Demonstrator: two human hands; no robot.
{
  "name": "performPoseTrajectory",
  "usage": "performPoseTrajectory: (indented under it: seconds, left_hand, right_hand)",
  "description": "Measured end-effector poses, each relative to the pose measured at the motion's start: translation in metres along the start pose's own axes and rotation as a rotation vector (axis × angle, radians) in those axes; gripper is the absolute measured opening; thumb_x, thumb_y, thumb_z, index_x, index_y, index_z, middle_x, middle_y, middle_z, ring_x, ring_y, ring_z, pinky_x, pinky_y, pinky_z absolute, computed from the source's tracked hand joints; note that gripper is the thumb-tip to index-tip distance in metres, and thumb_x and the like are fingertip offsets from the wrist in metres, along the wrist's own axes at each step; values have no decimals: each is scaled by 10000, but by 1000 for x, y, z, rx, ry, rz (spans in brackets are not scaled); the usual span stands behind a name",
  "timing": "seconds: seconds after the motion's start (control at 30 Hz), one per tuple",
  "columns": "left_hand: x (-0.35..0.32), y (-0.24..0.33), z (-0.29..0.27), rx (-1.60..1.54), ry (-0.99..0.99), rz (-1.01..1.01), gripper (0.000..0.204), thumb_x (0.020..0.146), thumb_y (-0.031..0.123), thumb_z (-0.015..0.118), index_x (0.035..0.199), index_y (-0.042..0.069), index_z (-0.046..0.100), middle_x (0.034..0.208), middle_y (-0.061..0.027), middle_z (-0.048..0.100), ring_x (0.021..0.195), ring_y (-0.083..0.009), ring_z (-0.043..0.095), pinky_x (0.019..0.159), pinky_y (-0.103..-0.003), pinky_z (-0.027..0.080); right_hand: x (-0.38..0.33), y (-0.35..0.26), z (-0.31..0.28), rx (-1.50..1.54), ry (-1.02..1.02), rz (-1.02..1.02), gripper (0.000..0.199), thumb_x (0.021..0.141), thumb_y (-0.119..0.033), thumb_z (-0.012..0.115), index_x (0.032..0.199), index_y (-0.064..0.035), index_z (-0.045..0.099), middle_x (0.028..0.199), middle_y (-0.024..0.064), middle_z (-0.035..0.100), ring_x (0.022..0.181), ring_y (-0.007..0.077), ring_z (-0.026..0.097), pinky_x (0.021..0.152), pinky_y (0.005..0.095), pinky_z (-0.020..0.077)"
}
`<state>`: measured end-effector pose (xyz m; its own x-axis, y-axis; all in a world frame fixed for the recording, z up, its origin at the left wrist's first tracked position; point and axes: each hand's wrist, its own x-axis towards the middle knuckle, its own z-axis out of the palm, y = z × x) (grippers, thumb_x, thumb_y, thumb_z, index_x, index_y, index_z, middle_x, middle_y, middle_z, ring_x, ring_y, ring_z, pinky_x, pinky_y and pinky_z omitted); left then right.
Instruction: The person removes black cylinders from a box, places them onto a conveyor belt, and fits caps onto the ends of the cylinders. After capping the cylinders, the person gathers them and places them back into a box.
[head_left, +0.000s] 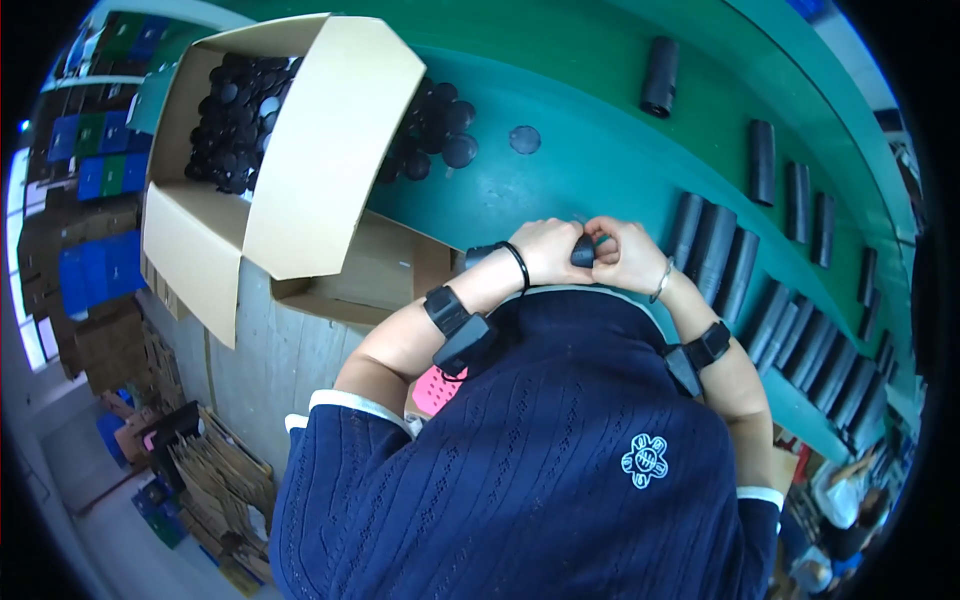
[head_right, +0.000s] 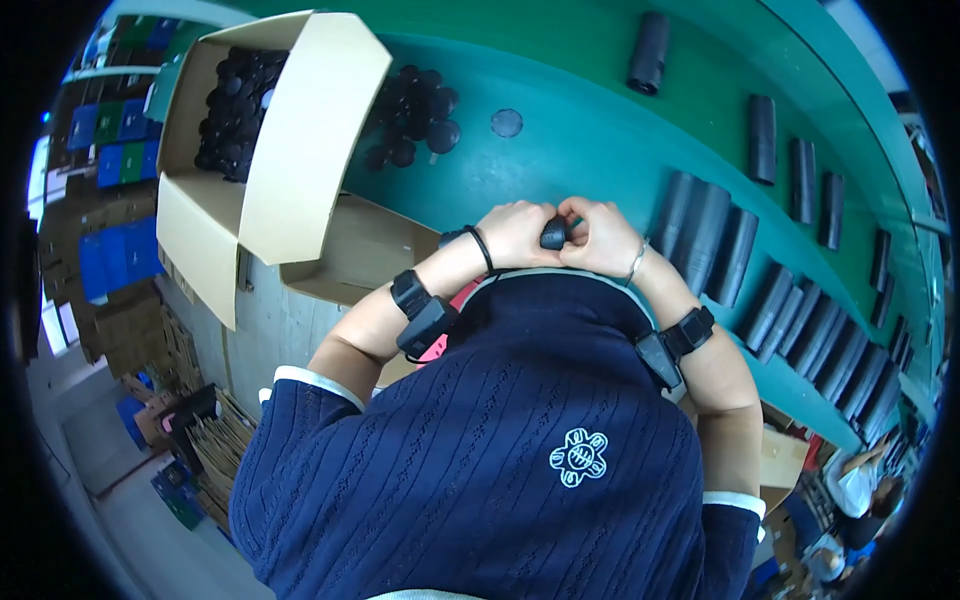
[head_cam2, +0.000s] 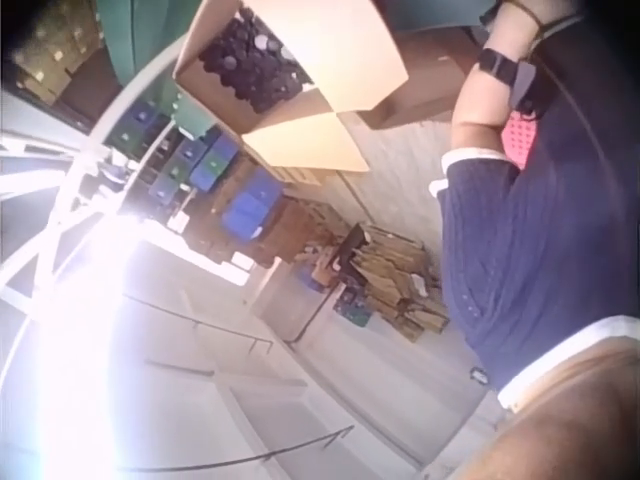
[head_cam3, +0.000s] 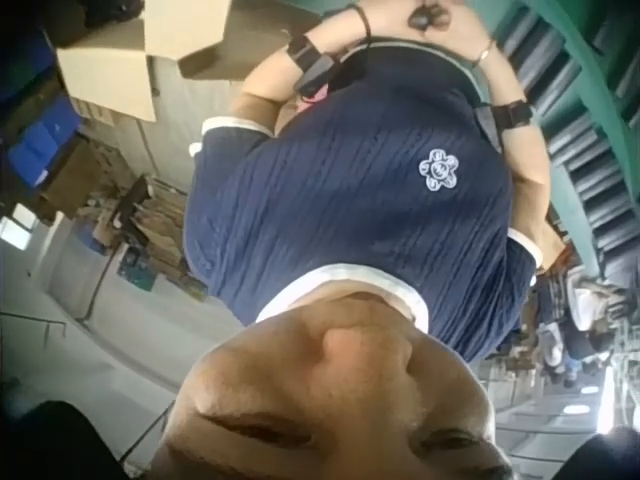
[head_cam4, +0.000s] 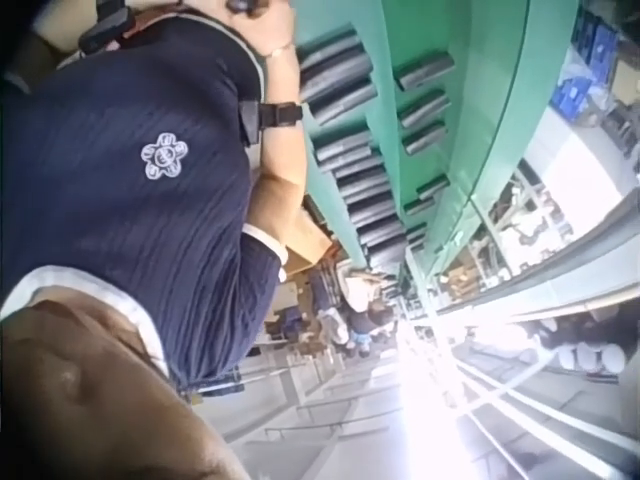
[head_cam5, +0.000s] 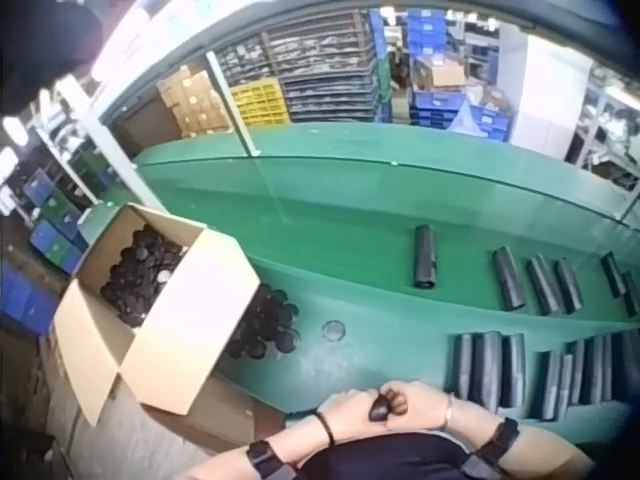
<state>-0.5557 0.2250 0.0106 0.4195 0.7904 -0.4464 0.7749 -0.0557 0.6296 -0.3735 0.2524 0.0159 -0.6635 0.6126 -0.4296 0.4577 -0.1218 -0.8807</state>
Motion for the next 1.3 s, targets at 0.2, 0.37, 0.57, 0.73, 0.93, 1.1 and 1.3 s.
performPoseTrajectory:
  seconds: [0.2,0.37,0.57,0.73,0.93,1.1,1.3]
  left_hand:
    - [-18,-12,13,-98,18,-79,559,634,542,701,851,31,641,837,-192,664,799,-358,648,720,-442,519]
    - [-32,-21,17,-156,56,-176,584,653,566,681,883,30,654,845,-187,666,808,-342,652,732,-429,517]
    - [-48,-33,15,-172,128,-145,634,628,604,696,872,21,641,815,-188,661,784,-343,653,712,-415,517]
    - [-56,-33,12,-142,146,-144,639,620,605,704,871,22,632,804,-189,658,779,-340,653,708,-415,519]
    - [-52,-29,16,-80,78,-168,608,609,563,723,860,18,628,821,-194,663,797,-345,653,714,-428,519]
    - [-45,-31,30,-114,77,-142,577,603,516,736,860,10,630,835,-200,665,805,-353,651,724,-432,519]
    - [-38,-34,36,-139,58,-136,596,607,542,732,847,5,634,821,-202,663,792,-351,653,716,-425,519]
  right_hand:
    - [12,6,20,-170,15,-78,346,655,-78,617,968,66,585,859,165,660,704,214,679,624,294,543]
    - [22,24,22,120,-158,-20,407,721,-36,615,1111,69,565,974,152,636,824,182,660,693,287,539]
    - [32,18,25,314,-280,1,470,773,-21,633,1220,54,509,1081,119,584,899,141,624,772,252,517]
    - [35,14,32,325,-268,44,455,750,-33,656,1179,39,524,1079,110,572,921,140,622,772,254,518]
    - [27,7,41,221,-192,32,426,686,-22,653,1094,35,544,991,86,595,811,103,612,660,226,508]
    - [16,-5,45,-81,-77,-54,428,627,-6,630,1045,49,557,830,68,630,638,38,558,538,200,451]
    - [17,3,40,-181,-137,46,372,664,-32,600,1022,64,570,913,147,657,736,173,664,636,270,528]
